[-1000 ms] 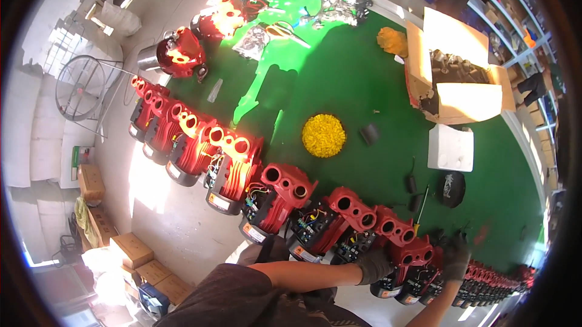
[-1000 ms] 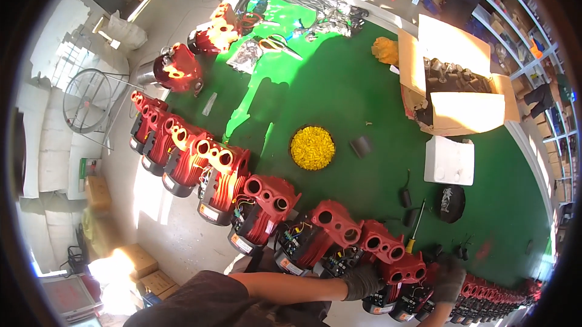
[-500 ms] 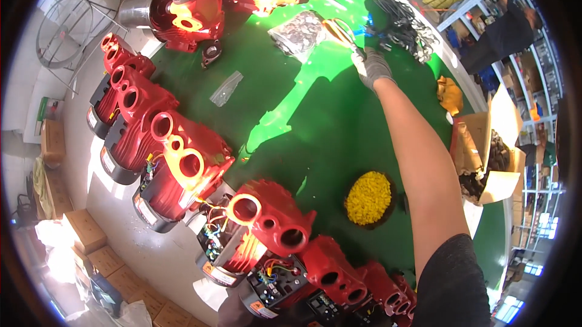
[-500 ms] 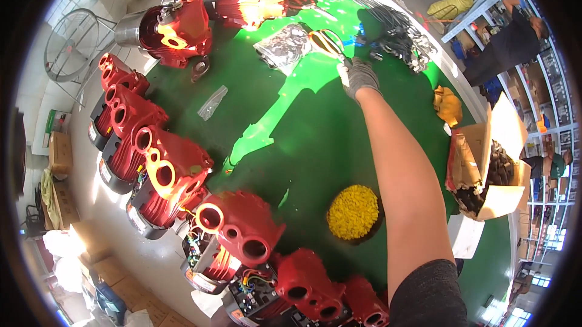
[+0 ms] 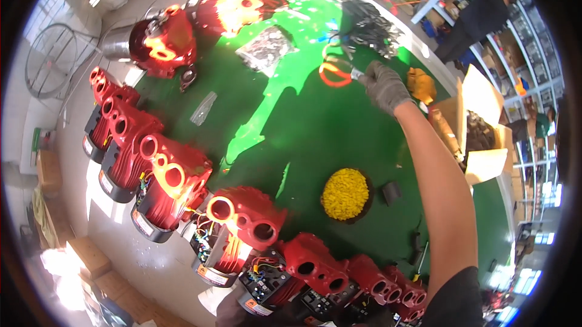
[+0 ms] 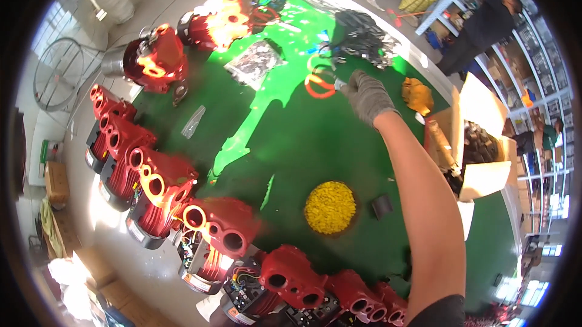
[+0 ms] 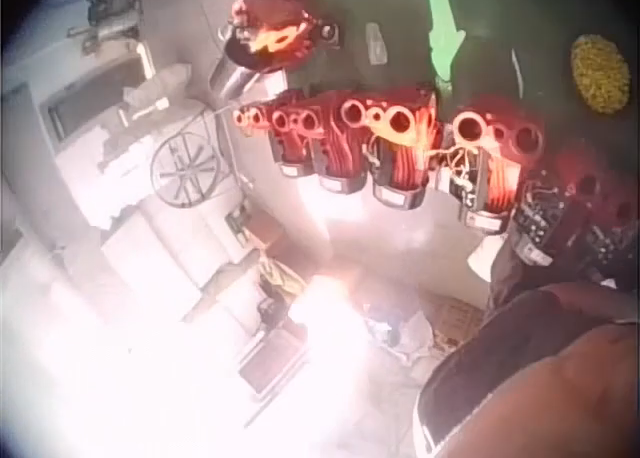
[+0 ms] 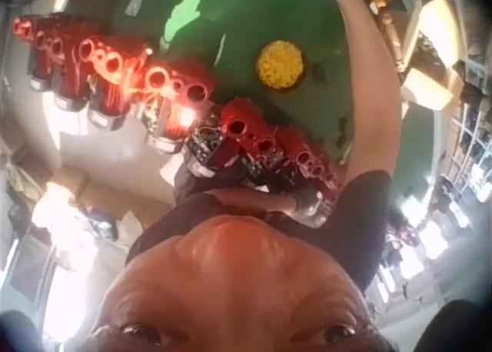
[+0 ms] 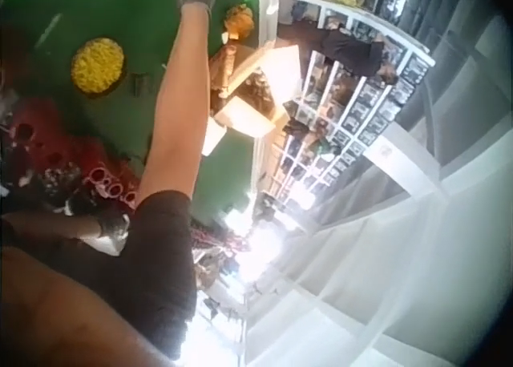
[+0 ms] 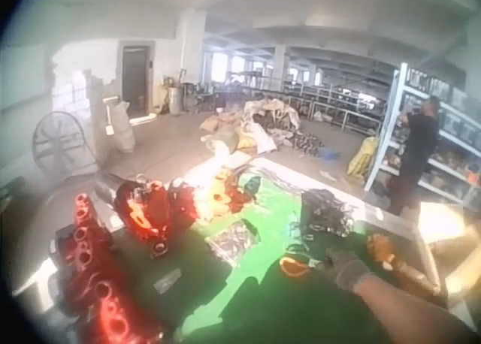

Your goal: The person works on the wiring and components of industrial pump motors using a screwdriver and wire cutters, while collaborating with another person at an assembly station.

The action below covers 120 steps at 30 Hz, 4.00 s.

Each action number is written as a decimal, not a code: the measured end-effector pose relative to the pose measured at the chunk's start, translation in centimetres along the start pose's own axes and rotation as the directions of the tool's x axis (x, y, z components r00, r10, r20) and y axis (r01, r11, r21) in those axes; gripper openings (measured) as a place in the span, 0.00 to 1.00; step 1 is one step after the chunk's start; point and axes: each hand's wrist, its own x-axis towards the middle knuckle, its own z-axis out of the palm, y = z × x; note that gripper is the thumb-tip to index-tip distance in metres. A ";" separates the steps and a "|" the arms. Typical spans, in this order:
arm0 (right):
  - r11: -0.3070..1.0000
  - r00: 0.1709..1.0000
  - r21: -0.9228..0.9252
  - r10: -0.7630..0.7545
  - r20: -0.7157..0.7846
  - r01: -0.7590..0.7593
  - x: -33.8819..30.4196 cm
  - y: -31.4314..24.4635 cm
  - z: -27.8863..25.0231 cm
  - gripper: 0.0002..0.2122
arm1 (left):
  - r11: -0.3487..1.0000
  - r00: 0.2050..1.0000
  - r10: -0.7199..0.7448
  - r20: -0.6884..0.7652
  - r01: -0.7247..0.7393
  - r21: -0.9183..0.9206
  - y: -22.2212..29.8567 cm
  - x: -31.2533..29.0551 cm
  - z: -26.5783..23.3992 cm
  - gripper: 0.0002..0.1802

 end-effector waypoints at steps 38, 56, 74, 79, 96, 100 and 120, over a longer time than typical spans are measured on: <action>-0.303 0.403 0.503 0.910 -0.100 0.809 -89.9 -13.1 22.4 0.28 | 0.968 0.842 0.043 0.538 -0.169 0.186 -0.4 5.7 2.4 0.10; 0.258 0.435 0.948 0.843 -0.316 0.188 -80.0 -8.1 18.3 0.26 | 0.964 0.837 0.107 0.536 -0.219 0.149 -0.7 5.1 1.3 0.12; 0.594 0.281 0.682 0.804 -0.524 -0.426 -72.7 -6.3 15.2 0.18 | 0.968 0.834 0.021 0.552 -0.155 0.198 -0.1 5.1 1.8 0.11; 0.597 0.276 0.669 0.801 -0.532 -0.442 -72.8 -6.1 15.4 0.18 | 0.967 0.809 0.013 0.588 -0.160 0.200 0.1 5.1 1.7 0.10; 0.593 0.340 0.634 0.805 -0.486 -0.497 -73.1 -4.3 16.8 0.21 | 0.970 0.799 0.028 0.601 -0.167 0.177 -0.1 5.2 1.7 0.10; 0.593 0.316 0.673 0.805 -0.502 -0.442 -73.0 -3.9 17.4 0.22 | 0.976 0.824 0.071 0.562 -0.173 0.130 0.1 4.5 2.0 0.10; 0.625 0.354 0.456 0.758 -0.547 -0.634 -73.9 -3.8 16.6 0.19 | 0.938 0.808 0.069 0.585 -0.252 0.238 0.0 4.9 1.6 0.11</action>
